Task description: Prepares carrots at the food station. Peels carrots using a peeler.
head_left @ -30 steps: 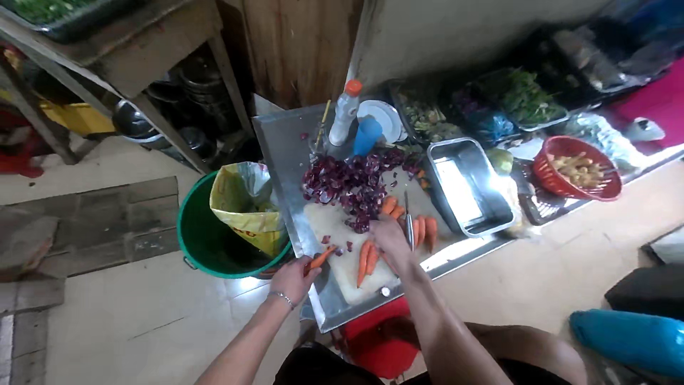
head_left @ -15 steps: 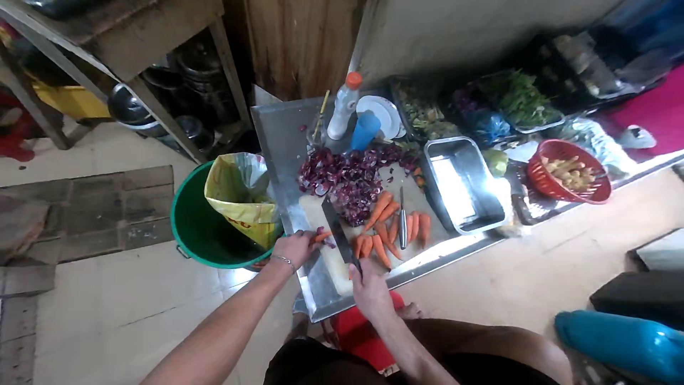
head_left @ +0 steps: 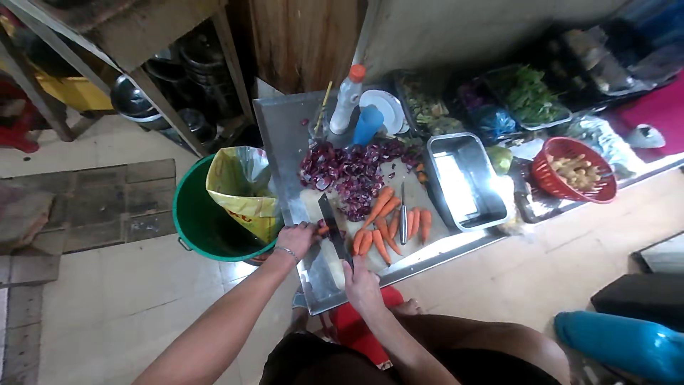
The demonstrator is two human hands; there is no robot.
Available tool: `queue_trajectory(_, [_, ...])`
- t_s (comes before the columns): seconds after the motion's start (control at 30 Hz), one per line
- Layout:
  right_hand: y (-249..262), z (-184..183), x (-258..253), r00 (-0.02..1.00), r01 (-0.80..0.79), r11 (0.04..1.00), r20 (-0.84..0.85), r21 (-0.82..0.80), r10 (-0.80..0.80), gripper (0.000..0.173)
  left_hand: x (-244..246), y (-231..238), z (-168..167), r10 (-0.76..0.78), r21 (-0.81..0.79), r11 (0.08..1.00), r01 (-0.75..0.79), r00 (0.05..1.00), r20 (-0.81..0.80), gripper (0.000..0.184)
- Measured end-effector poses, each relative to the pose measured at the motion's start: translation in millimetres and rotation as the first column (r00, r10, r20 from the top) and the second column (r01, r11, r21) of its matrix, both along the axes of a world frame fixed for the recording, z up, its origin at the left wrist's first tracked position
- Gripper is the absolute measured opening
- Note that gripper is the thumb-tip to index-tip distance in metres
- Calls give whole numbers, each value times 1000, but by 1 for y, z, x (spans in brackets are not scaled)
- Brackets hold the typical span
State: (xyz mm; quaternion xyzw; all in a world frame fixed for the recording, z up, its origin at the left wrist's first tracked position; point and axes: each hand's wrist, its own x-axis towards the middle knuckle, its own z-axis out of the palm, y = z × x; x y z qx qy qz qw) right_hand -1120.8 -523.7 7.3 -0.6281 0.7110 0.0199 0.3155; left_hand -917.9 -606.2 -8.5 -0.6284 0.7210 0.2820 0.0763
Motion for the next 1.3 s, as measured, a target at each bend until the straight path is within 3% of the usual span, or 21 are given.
queue_trajectory(0.07, [0, 3, 1, 1000, -2, 1000, 2, 17, 2, 47, 0, 4, 0, 48, -11, 999, -49, 999, -23, 43])
queue_trajectory(0.13, [-1, 4, 1, 999, 29, 999, 32, 14, -29, 47, -1, 9, -1, 239, -3, 970, -242, 960, -148, 43])
queue_trajectory(0.2, [0, 6, 3, 996, 66, 998, 67, -25, -64, 48, 1, 13, -12, 506, 130, 861, -492, 796, -332, 52])
queue_trajectory(0.27, [-4, 8, 4, 994, 83, 994, 80, -75, -77, 48, 3, 21, -24, 712, 352, 693, -629, 524, -468, 59])
queue_trajectory(0.33, [-14, 11, 7, 993, 98, 988, 75, -122, -89, 48, 2, 31, -28, 797, 525, 572, -630, 278, -535, 59])
queue_trajectory(0.37, [-22, 15, 10, 993, 108, 988, 61, -113, -101, 48, 1, 36, -27, 811, 572, 540, -617, 201, -549, 57])
queue_trajectory(0.47, [-45, 20, 24, 993, 116, 991, -1, -71, -116, 46, -8, 39, -19, 828, 654, 457, -603, 18, -561, 44])
queue_trajectory(0.57, [-55, 12, 36, 995, 81, 994, -49, -68, -84, 48, -12, 37, -10, 834, 710, 398, -580, -93, -544, 42])
queue_trajectory(0.73, [-63, 17, 21, 1000, 5, 993, -28, -120, -8, 47, -14, 37, 10, 844, 794, 366, -486, -186, -503, 47])
queue_trajectory(0.83, [-96, 35, -19, 988, 110, 968, -81, -226, -131, 45, -16, 40, 26, 862, 865, 335, -373, -249, -441, 54])
queue_trajectory(0.93, [-128, 27, -61, 957, 171, 937, -174, -305, -232, 48, -24, 42, 44, 867, 892, 337, -301, -271, -419, 48])
queue_trajectory(1.03, [-149, 24, -78, 945, 123, 969, -272, -212, -179, 48, -33, 44, 45, 853, 891, 343, -297, -299, -428, 38])
queue_trajectory(1.17, [-166, 28, -80, 928, 188, 978, -310, -89, -207, 64, -36, 48, 48, 860, 910, 310, -276, -326, -392, 41])
queue_trajectory(1.23, [-172, 31, -84, 936, 237, 971, -261, -33, -237, 66, -37, 48, 52, 872, 904, 305, -300, -293, -391, 45])
queue_trajectory(1.3, [-176, 33, -92, 937, 301, 954, -180, -13, -298, 57, -37, 48, 51, 873, 894, 318, -316, -271, -406, 48])
